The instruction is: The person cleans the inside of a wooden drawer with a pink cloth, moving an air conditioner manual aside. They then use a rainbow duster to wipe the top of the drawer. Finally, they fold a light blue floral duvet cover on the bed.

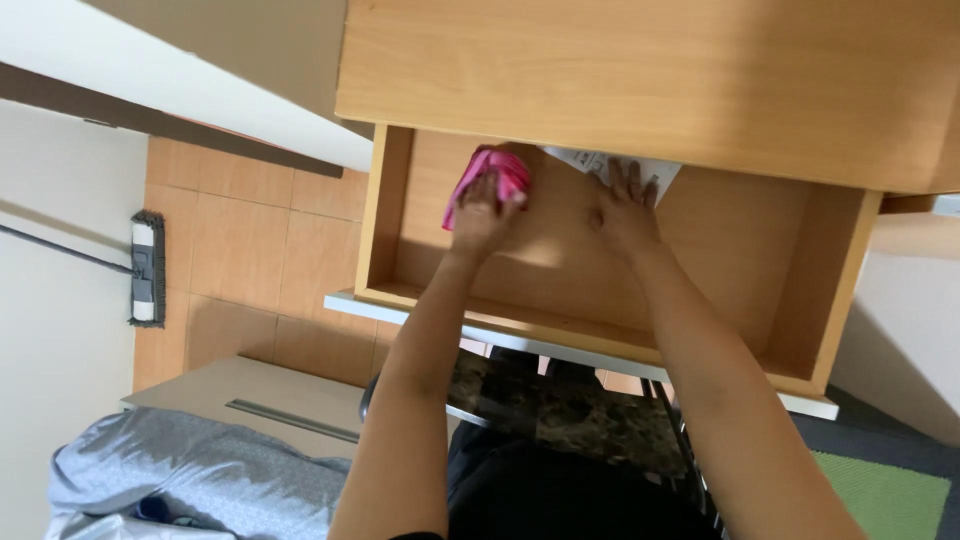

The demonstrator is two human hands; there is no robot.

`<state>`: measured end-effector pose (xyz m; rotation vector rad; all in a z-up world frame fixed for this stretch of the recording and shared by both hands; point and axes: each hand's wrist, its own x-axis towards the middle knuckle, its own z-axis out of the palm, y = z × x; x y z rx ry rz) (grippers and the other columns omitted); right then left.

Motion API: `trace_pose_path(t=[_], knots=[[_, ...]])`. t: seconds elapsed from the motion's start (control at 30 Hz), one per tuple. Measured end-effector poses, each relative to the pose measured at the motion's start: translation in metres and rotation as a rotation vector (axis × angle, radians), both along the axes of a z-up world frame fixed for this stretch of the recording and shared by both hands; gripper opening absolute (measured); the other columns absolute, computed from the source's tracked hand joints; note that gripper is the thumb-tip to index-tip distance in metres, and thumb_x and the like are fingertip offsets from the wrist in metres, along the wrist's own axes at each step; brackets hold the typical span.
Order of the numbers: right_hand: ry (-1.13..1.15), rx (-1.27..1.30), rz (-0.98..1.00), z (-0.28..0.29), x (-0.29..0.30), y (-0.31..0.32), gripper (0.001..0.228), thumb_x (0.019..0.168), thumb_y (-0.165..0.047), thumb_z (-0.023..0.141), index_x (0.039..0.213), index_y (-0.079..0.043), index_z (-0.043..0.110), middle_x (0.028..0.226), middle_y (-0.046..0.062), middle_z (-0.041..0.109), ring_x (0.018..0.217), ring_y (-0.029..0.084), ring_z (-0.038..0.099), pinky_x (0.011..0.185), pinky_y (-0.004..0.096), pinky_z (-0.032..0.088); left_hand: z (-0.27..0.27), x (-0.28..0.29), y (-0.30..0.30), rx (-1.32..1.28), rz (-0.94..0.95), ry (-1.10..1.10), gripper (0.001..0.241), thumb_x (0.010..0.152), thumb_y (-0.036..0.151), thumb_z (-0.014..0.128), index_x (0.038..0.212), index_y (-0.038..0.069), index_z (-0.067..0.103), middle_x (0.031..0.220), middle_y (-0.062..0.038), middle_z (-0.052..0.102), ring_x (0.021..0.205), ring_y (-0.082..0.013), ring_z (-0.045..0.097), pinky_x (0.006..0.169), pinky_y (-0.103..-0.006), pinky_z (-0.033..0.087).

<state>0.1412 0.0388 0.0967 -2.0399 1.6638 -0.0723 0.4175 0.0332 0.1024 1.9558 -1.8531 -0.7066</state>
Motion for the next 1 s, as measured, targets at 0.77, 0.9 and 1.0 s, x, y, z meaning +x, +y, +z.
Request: trace_pose_path(t=[0.77,0.9,1.0], knots=[[-0.057,-0.155,-0.602,0.004,-0.041,0.055,0.077,0.094,-0.040,0.071,0.157,-0.008,0.040,0.166,0.021,0.024,0.149,0.047,0.024,0.117,0.065,0.027,-0.037,-0.049,-0.011,0.096,0.040,0.221,0.037,0.106,0.041,0.061,0.125,0.012,0.073,0.138,-0.014,0.066,0.129,-0.0345,0.061,0.116,-0.0611,0.041],[0.052,-0.073,-0.413,-0.002,-0.043,0.065,0.084,0.098,-0.059,0.059,0.160,-0.007,0.037,0.170,0.023,0.013,0.153,0.050,0.004,0.117,0.072,0.008,-0.015,-0.083,-0.005,-0.512,-0.472,-0.330,0.056,0.083,0.046,0.060,0.127,0.014,0.074,0.143,-0.020,0.053,0.128,-0.0440,0.047,0.102,-0.0674,0.034],[0.156,-0.080,-0.367,-0.017,-0.050,0.075,0.084,0.103,-0.059,0.056,0.159,-0.001,0.038,0.172,0.024,0.013,0.154,0.051,0.002,0.118,0.073,0.004,0.000,-0.067,-0.013,0.155,-0.466,-0.497,0.033,0.095,0.038,0.057,0.115,0.017,0.074,0.148,-0.015,0.049,0.131,-0.0392,0.045,0.106,-0.0628,0.037]])
